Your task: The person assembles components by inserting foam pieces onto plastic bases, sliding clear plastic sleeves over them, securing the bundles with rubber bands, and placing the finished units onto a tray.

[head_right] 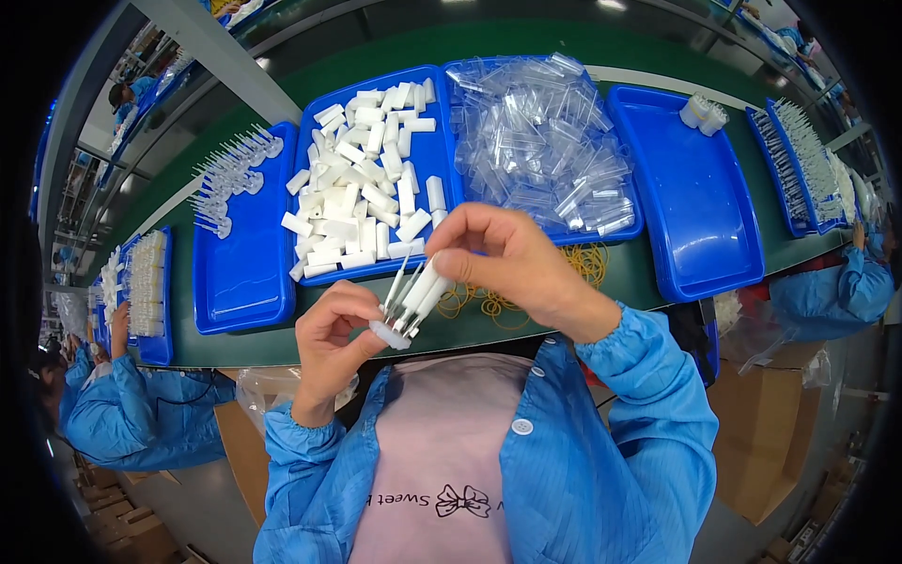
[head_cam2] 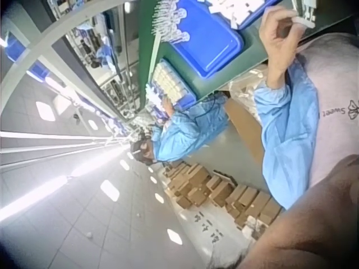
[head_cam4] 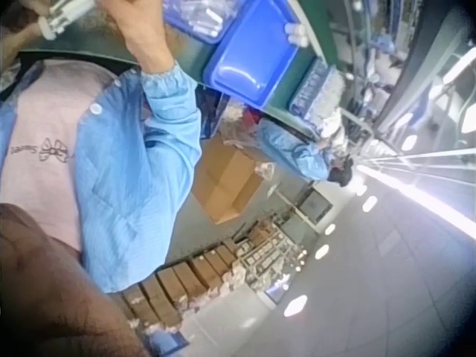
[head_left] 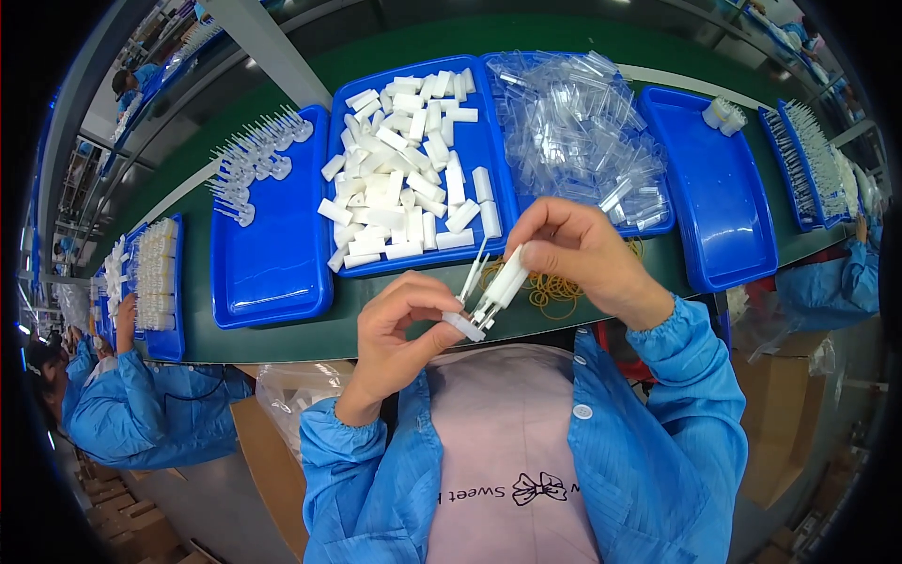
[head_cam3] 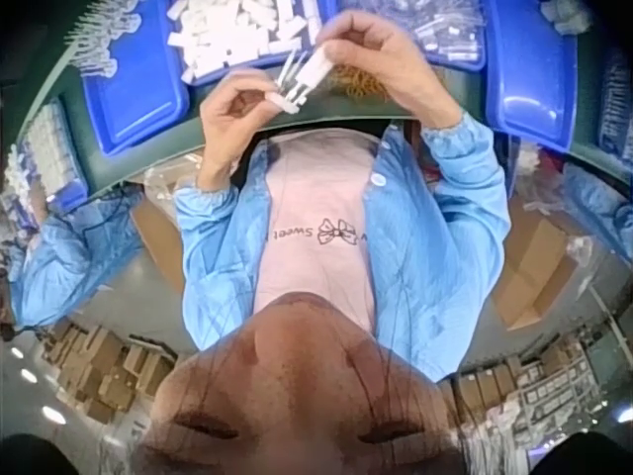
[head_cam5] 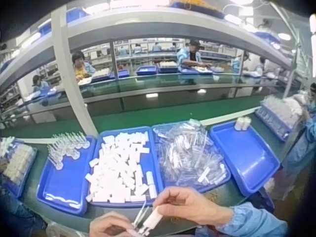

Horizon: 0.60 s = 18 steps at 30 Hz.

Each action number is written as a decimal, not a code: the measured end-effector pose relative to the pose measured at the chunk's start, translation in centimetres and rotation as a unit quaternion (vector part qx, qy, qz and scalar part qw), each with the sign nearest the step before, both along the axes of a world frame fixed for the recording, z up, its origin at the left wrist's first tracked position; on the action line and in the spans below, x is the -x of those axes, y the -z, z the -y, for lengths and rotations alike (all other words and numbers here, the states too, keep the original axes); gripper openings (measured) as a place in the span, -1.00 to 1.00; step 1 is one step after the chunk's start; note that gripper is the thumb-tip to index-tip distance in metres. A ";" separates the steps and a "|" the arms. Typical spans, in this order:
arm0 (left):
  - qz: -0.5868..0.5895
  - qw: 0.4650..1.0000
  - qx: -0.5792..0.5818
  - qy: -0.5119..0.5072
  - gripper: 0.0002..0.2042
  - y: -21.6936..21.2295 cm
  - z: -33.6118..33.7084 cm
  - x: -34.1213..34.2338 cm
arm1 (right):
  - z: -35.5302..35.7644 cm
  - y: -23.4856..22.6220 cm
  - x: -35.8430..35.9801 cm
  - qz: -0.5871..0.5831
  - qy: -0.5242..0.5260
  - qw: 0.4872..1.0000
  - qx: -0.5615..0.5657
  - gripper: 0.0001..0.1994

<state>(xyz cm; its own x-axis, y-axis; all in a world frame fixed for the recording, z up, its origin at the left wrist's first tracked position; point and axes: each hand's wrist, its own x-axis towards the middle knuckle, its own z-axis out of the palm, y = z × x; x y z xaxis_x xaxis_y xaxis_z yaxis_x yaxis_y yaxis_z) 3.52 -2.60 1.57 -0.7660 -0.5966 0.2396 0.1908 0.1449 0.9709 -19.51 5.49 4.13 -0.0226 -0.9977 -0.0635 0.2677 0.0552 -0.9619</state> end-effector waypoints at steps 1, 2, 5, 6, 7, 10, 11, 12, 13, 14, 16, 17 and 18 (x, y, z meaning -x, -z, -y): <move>-0.010 1.000 -0.001 -0.013 -0.78 0.4 0.0 0.2 | -0.2 0.0 -0.7 0.007 -0.009 1.000 -0.005 -0.83; -0.019 0.999 -0.001 -0.026 -0.78 0.7 0.0 0.3 | -0.4 0.0 -1.3 0.014 -0.019 1.000 -0.011 -0.85; -0.029 0.999 0.003 -0.038 -0.80 1.0 -0.5 0.5 | -0.4 0.6 -2.0 0.026 -0.026 0.999 -0.024 -0.85; -0.029 0.999 0.002 -0.037 -0.80 1.1 -0.4 0.5 | -0.4 0.7 -2.0 0.032 -0.021 0.999 -0.030 -0.85; -0.022 0.999 -0.001 -0.042 -0.79 1.3 -0.3 0.4 | -0.1 0.8 -1.8 0.032 -0.021 0.999 -0.030 -0.85; -0.005 0.998 -0.012 -0.065 -0.79 1.4 -0.2 0.3 | 2.6 1.0 0.2 -0.163 -0.052 0.985 0.032 -0.81; 0.004 0.997 -0.020 -0.079 -0.79 1.3 -0.2 0.3 | 3.9 1.2 1.1 -0.277 -0.023 0.958 0.068 -0.80; 0.005 0.996 -0.019 -0.081 -0.79 1.3 -0.3 0.3 | 5.2 1.7 1.9 -0.386 0.006 0.916 0.105 -0.78; 0.006 0.996 -0.029 -0.079 -0.78 1.3 -0.3 0.4 | 6.4 2.8 2.5 -0.387 0.009 0.916 0.105 -0.78; 0.007 0.996 -0.039 -0.076 -0.78 1.3 -0.3 0.5 | 7.5 4.3 3.2 -0.554 0.062 0.818 0.140 -0.75; 0.006 0.997 -0.035 -0.073 -0.78 1.3 -0.4 0.5 | 9.0 5.7 3.1 -0.697 0.109 0.687 0.172 -0.72; 0.006 0.997 -0.032 -0.067 -0.77 1.3 -0.4 0.5 | 9.4 6.1 3.1 -0.739 0.085 0.652 0.144 -0.71; 0.006 0.997 -0.031 -0.070 -0.77 1.4 -0.4 0.3 | 9.8 6.2 2.9 -0.778 0.058 0.615 0.117 -0.70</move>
